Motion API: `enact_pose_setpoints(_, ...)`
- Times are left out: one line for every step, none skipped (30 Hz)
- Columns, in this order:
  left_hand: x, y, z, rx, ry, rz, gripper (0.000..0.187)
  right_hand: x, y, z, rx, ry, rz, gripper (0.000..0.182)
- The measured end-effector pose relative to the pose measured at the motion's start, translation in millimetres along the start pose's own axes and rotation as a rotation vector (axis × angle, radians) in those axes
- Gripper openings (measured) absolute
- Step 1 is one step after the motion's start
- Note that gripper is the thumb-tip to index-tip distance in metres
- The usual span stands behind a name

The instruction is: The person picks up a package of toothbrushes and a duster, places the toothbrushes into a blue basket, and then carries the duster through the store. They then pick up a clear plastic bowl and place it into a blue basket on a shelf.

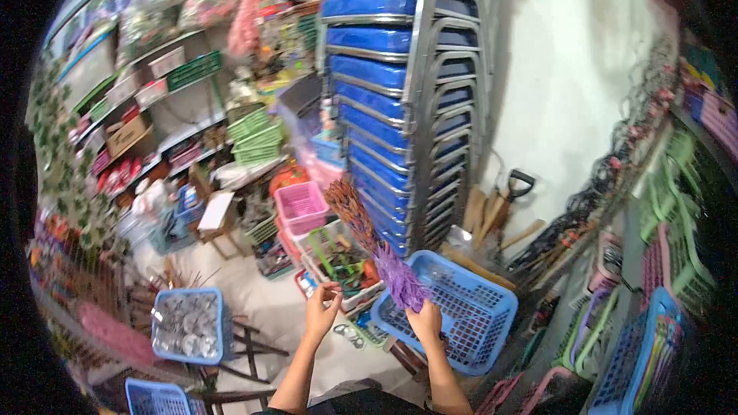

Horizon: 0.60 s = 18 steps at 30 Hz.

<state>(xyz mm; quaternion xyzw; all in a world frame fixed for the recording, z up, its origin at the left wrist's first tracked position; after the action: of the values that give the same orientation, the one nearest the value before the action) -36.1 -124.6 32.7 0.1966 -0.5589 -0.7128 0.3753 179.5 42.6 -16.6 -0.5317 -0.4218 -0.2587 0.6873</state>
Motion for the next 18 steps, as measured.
enact_pose_setpoints(15,-15,-10,0.03,0.032,0.03,0.025,-10,-6,-1,0.046,-0.016,0.021,0.041)
enact_pose_setpoints(31,-23,-20,0.061,0.068,0.059,0.025,-22,-13,-2,0.096,-0.034,0.043,0.04)
enact_pose_setpoints(47,-16,-32,0.025,0.121,0.101,0.025,-37,-18,-2,0.152,-0.032,0.115,0.037)
enact_pose_setpoints(63,-15,-42,0.039,0.171,0.122,0.025,-58,-22,0,0.223,-0.07,0.128,0.043)
enact_pose_setpoints(79,-13,-53,0.019,0.207,0.153,0.025,-65,-34,-5,0.237,-0.09,0.119,0.042)
enact_pose_setpoints(93,-8,-66,0.006,0.237,0.184,0.026,-66,-47,-12,0.246,-0.113,0.107,0.042)
enact_pose_setpoints(108,-2,-78,-0.009,0.28,0.208,0.025,-69,-62,-20,0.278,-0.148,0.11,0.042)
enact_pose_setpoints(121,-3,-89,0.009,0.316,0.226,0.025,-69,-79,-27,0.318,-0.163,0.143,0.038)
enact_pose_setpoints(135,-6,-102,0.079,0.354,0.233,0.025,-70,-92,-36,0.355,-0.181,0.175,0.034)
enact_pose_setpoints(148,-9,-114,0.147,0.393,0.238,0.024,-74,-103,-45,0.38,-0.212,0.177,0.034)
enact_pose_setpoints(161,-19,-125,0.182,0.438,0.202,0.023,-80,-114,-52,0.408,-0.271,0.17,0.034)
enact_pose_setpoints(172,-25,-134,0.193,0.469,0.211,0.023,-88,-124,-58,0.436,-0.327,0.16,0.033)
enact_pose_setpoints(181,-30,-143,0.179,0.506,0.206,0.023,-108,-127,-61,0.496,-0.329,0.153,0.032)
enact_pose_setpoints(191,-27,-149,0.164,0.541,0.202,0.023,-114,-136,-66,0.518,-0.35,0.151,0.032)
enact_pose_setpoints(198,-24,-154,0.164,0.563,0.202,0.024,-120,-143,-73,0.552,-0.389,0.129,0.033)
enact_pose_setpoints(208,-26,-157,0.176,0.587,0.203,0.024,-126,-151,-79,0.586,-0.424,0.105,0.033)
enact_pose_setpoints(215,-30,-160,0.181,0.595,0.202,0.024,-131,-160,-84,0.591,-0.443,0.094,0.033)
enact_pose_setpoints(221,-33,-161,0.184,0.603,0.199,0.024,-137,-169,-86,0.612,-0.453,0.083,0.033)
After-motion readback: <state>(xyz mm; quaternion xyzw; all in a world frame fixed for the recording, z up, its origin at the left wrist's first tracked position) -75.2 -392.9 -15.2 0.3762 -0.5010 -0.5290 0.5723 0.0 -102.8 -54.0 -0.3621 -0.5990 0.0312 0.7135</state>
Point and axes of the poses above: each hand's wrist, its own z-axis towards the middle knuckle, its own x-axis out of the back of the hand, y = z × x, the point moved 6 cm from there along z, towards the middle knuckle, and after that the axes turned 12 degrees about -z, right-handed, at the moved point
